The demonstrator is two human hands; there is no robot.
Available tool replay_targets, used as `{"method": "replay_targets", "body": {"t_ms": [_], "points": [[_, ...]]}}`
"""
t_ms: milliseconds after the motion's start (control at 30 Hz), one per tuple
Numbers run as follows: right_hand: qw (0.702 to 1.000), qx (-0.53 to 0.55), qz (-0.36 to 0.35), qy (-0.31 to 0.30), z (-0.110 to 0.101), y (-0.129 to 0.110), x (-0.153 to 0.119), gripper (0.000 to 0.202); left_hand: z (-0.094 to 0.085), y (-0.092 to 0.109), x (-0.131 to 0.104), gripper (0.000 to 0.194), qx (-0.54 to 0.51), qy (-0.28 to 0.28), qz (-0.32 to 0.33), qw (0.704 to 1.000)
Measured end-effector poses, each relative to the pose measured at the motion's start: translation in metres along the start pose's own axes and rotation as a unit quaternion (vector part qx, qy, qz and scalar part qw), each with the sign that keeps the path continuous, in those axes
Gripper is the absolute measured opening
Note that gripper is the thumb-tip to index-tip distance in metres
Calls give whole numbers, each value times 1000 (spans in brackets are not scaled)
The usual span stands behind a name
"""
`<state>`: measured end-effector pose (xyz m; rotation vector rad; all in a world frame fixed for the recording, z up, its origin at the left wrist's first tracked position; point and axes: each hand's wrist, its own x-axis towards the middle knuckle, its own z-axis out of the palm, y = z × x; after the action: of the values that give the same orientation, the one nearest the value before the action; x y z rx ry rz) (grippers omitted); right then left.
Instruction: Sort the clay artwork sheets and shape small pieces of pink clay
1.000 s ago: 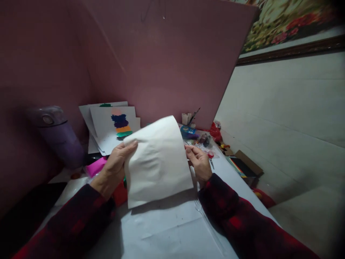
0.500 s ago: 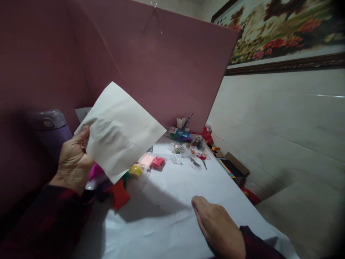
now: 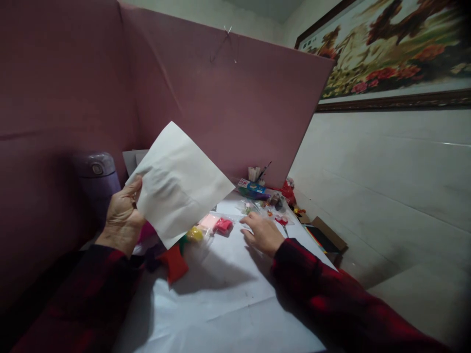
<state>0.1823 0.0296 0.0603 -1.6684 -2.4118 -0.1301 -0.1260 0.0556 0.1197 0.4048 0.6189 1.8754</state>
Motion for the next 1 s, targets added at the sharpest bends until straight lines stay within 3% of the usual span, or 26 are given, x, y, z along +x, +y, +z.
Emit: {"method": "replay_targets", "body": {"t_ms": [100, 267, 533, 633, 767, 867, 1000], "points": [[995, 97, -13, -27, 17, -17, 26, 32, -4, 5, 4, 23, -20, -26, 7, 999], [989, 146, -25, -27, 39, -36, 56, 18, -7, 10, 6, 23, -26, -23, 14, 999], [980, 188, -70, -2, 53, -78, 67, 17, -6, 13, 3, 27, -26, -13, 17, 999], [978, 190, -86, 4, 53, -75, 75, 21, -4, 13, 2, 25, -26, -10, 14, 1000], [989, 146, -15, 15, 50, -49, 103, 29, -4, 12, 4, 23, -28, -7, 25, 999], [993, 115, -5, -7, 52, -35, 127, 30, -6, 11, 8, 22, -25, -13, 29, 999], [994, 101, -22, -44, 60, -36, 144, 39, -6, 10, 8, 22, -24, -13, 24, 999]]}}
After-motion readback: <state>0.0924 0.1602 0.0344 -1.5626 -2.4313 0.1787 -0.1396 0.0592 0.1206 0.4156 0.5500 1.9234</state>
